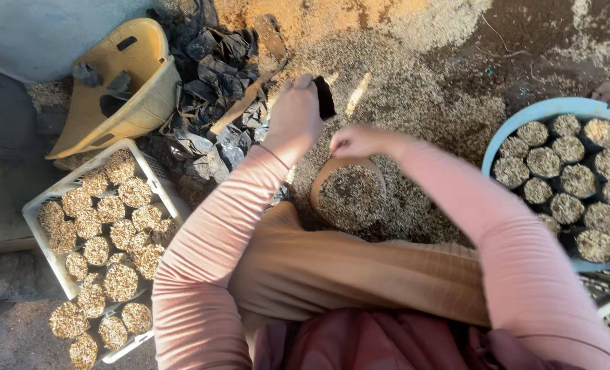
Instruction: The person sits on the ground and fills small black nursery pots with a loose, fibrous substrate. They scoop the material by hand, pack it into the pots, and place the filled pots into a nearby blue basin. The process is repeated continuously throughout the clip.
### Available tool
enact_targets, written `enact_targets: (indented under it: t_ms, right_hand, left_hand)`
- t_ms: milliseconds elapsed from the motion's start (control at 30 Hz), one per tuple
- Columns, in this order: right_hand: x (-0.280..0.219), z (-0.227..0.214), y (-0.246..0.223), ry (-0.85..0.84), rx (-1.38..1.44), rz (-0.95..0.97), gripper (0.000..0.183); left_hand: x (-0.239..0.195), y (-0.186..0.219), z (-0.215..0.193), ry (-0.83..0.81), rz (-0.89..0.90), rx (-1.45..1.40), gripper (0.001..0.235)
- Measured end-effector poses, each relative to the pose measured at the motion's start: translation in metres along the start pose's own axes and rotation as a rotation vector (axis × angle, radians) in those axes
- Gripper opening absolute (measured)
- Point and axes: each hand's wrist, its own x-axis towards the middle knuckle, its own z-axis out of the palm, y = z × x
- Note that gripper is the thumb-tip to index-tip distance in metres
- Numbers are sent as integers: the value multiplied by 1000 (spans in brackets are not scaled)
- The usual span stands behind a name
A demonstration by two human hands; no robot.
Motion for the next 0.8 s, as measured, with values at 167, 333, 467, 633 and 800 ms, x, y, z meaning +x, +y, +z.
enact_targets:
  t_ms: [167,333,467,633,800]
  right_hand:
    - [119,65,-35,179,-37,-23,35]
    - [178,114,-57,305,88,-62,37]
    - [183,142,-63,305,116,-43,40]
    - [179,145,-53,336,117,-22,43]
    - [170,137,-30,404,93,8,46]
  left_hand:
    - [-3,1,-2,130,93,69,47]
    - [-10,1,-3,132,77,-55,55]
    - [-9,5,-3,118,86,-18,59]
    - [-19,4,-11,169,77,-75,52]
    - [-17,15,-15,118,84,-129,52]
